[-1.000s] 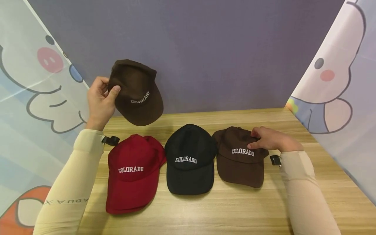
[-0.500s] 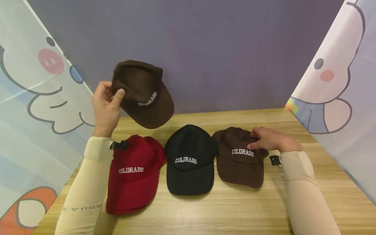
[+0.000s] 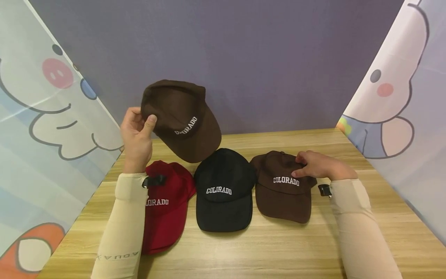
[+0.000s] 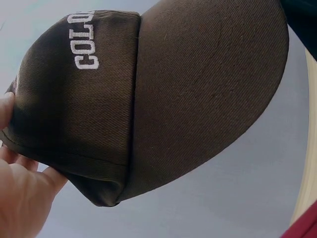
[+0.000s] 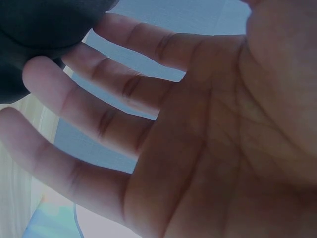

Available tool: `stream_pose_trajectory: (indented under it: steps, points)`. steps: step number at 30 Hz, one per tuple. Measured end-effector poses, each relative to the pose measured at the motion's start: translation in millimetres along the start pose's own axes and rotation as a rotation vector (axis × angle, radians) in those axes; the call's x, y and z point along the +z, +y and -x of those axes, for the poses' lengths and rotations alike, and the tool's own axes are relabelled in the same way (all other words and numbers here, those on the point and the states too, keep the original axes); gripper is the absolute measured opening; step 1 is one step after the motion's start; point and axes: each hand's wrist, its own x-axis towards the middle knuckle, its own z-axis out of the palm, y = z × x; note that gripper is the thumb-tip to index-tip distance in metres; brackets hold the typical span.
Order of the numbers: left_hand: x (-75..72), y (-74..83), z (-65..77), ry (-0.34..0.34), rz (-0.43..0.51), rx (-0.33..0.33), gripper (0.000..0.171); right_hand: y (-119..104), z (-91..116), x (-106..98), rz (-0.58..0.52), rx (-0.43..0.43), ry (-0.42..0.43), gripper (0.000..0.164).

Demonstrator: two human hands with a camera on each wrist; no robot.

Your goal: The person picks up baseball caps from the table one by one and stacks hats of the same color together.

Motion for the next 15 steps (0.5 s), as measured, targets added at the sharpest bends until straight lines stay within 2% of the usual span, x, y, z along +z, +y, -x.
stream_pose_trajectory:
  steps: [7,15]
  points:
    - [8.3,0.7,4.9,0.018,0.086,0.001,0.021,2.0,-0.9,0.2,-0.017,-0.002,-0.002,0.061]
    - [18.7,9.5,6.6,0.009,0.117,0.03,0.019,1.4,-0.9,-2.5,-0.017,0.037,-0.041,0.067]
